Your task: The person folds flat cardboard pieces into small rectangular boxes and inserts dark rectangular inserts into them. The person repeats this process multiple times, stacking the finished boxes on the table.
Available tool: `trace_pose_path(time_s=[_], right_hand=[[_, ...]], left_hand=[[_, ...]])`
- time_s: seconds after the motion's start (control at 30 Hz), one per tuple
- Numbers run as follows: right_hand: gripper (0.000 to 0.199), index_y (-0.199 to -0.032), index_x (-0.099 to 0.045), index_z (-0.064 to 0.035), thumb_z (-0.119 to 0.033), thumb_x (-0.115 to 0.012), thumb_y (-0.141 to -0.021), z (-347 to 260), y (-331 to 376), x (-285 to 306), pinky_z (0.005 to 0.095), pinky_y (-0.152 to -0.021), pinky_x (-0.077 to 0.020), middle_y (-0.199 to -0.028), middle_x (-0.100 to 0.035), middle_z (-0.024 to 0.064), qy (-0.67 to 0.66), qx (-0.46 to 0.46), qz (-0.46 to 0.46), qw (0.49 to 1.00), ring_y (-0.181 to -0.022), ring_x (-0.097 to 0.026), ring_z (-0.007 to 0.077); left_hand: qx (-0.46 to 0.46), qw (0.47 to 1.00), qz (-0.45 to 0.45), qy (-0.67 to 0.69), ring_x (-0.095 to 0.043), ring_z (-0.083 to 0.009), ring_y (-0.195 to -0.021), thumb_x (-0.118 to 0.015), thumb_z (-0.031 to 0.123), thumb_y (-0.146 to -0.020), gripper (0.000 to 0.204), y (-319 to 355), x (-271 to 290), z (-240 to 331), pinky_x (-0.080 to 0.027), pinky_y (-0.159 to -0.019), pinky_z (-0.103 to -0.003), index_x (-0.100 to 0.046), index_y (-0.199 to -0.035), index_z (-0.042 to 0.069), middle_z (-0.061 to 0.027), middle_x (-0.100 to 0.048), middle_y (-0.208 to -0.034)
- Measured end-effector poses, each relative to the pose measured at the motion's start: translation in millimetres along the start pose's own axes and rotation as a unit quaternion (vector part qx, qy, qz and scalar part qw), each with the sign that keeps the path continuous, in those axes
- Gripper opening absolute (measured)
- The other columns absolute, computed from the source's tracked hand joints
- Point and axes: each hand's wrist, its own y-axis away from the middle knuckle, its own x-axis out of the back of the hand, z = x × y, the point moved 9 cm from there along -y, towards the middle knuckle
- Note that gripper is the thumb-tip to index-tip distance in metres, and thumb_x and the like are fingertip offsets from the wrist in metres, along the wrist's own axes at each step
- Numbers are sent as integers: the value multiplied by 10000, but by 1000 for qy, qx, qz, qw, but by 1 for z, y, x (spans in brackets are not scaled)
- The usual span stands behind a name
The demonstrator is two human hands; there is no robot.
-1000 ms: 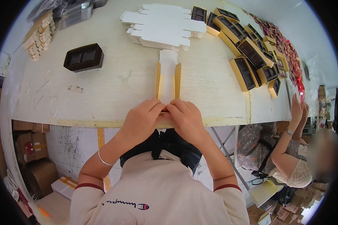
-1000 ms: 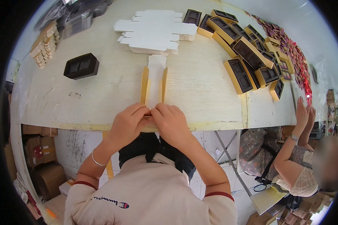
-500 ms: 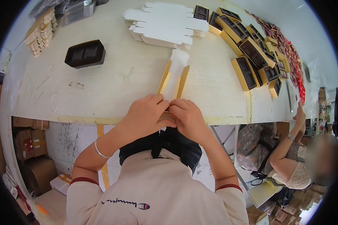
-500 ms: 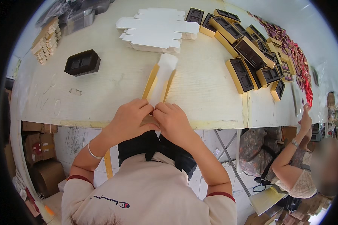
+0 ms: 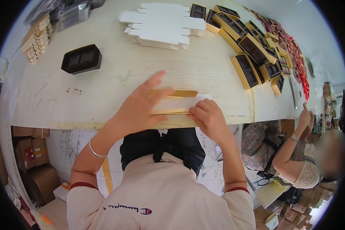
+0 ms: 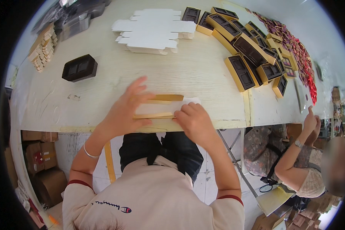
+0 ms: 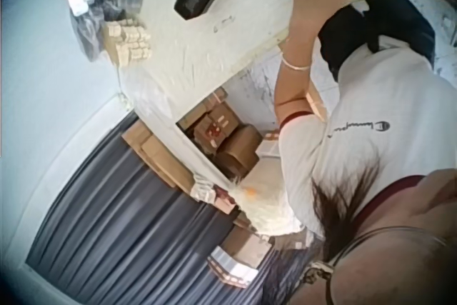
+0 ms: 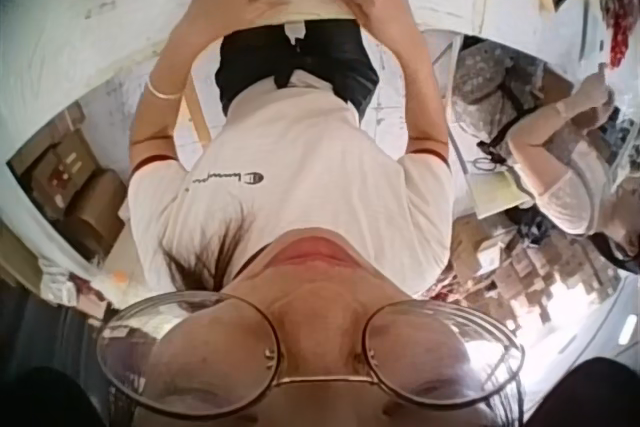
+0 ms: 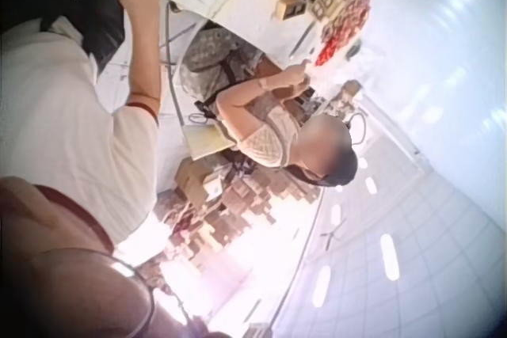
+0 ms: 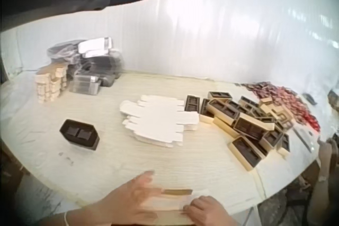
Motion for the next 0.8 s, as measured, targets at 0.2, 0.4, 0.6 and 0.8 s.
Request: trace_pose_path(time_s=[0.2, 0.4, 0.6, 0.8], right_hand=[[262, -980, -628, -49, -134, -730, -754, -19, 11, -6, 366, -717, -455, -920, -556, 114, -36, -44, -7, 998, -825, -553, 285], [415, -1155, -623, -67, -45, -707, -750, -5, 0, 15, 358, -800, -482, -1115, -559, 160, -52, -21, 25, 998, -977, -558, 322], [357, -1096, -598, 19, -3, -676, -749, -17, 6, -15, 381, -749, -466, -906, -569, 119, -116, -14, -40, 992, -830, -551, 294], [328, -1087, -611, -18, -61, -693, -773, -30, -1, -13, 366, -781, -451, -918, -584, 94, -119, 57, -147, 980, -901, -556, 276]], left_hand=[[10, 996, -68, -62, -486, -312, -1184, -833, 175, -614, 722, 2, -3, -28, -398, -1005, -407, -524, -1263, 106, -106, -537, -1270], [-88, 980, -97, -152, -505, -284, -1158, -811, 195, -658, 686, -12, 0, -17, -401, -987, -416, -533, -1282, 132, -76, -531, -1296], [-97, 983, -36, -151, -542, -261, -1016, -803, 184, -641, 585, 25, -11, 39, -448, -873, -402, -608, -1191, 145, -64, -526, -1277], [-81, 995, -52, -3, -554, -265, -868, -795, 114, -638, 265, 41, -16, 8, -479, -757, -356, -621, -835, 80, -57, -609, -1094]])
